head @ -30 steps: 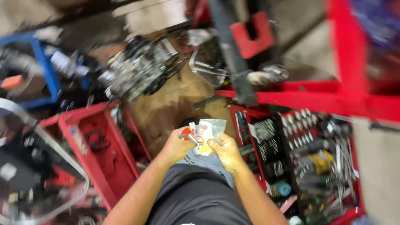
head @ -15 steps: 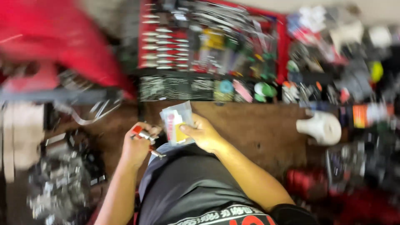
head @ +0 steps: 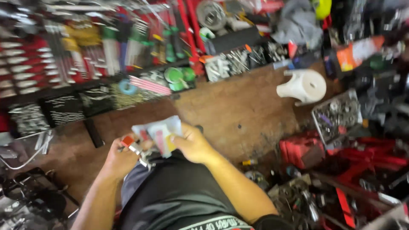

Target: Unpacking and assembling small motorcycle engine components at a workbench.

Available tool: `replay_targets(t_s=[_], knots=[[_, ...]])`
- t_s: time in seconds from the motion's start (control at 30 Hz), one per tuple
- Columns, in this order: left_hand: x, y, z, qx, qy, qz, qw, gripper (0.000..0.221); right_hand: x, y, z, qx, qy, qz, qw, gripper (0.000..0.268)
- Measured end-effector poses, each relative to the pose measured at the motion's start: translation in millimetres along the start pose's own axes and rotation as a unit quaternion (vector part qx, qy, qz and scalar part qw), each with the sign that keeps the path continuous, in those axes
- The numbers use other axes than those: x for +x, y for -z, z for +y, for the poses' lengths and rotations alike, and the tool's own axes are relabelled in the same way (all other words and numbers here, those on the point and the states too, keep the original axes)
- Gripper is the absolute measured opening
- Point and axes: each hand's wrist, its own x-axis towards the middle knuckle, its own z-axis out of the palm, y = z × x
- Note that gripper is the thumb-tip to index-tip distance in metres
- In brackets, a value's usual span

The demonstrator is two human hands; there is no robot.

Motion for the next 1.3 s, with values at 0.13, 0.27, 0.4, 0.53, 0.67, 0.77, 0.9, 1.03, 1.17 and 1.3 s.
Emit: replay_targets(t_s=[0.13, 0.27, 0.4, 0.53, 0.67, 0.77, 0.9, 1.03, 1.17, 1.3], knots=[[17.3, -70.2, -48.0, 0.442, -0.144, 0.073, 0.882, 0.029, -26.9, 66.6, -52.9, -0.043, 0.001, 0.066, 0.997, 0.03], [46.1, -94.7, -86.5, 0.511, -0.177, 0.028, 0.841, 0.048, -52.8, 120.9, -46.0, -0.054, -0.002, 0.095, 0.994, 0.021], [74.5, -136.5, -109.6, 0.573, -0.157, -0.01, 0.804, 0.032, -72.2, 159.4, -53.3, 0.02, 0.04, 0.106, 0.993, 0.023], [87.5, -212.4, -116.3, 0.573, -0.178, -0.099, 0.794, 0.021, -83.8, 184.6, -118.6, -0.047, 0.082, 0.168, 0.981, 0.015], [120.2, -270.3, -116.8, 0.489, -0.224, -0.188, 0.822, 0.012, -91.4, 247.2, -103.9, -0.124, 0.115, 0.279, 0.945, 0.011], [151.2, -300.7, -120.3, 0.552, -0.136, -0.009, 0.823, 0.019, -101.1, 299.1, -95.0, -0.242, 0.021, 0.411, 0.878, 0.02], [196.3, -303.7, -81.4, 0.541, -0.108, 0.0, 0.834, 0.009, -72.7, 319.6, -142.7, -0.236, -0.022, 0.43, 0.871, 0.024], [192.5, -379.1, -70.5, 0.673, -0.087, -0.144, 0.721, 0.02, -58.4, 359.2, -149.4, -0.114, -0.004, 0.317, 0.941, 0.011], [202.9, -393.0, -120.3, 0.643, -0.148, -0.262, 0.704, 0.025, -0.2, 335.5, -255.2, -0.114, -0.018, 0.159, 0.98, 0.017], [213.9, -400.3, -150.6, 0.65, -0.177, -0.228, 0.703, 0.022, 14.6, 382.0, -264.5, -0.136, -0.042, 0.086, 0.986, 0.012]])
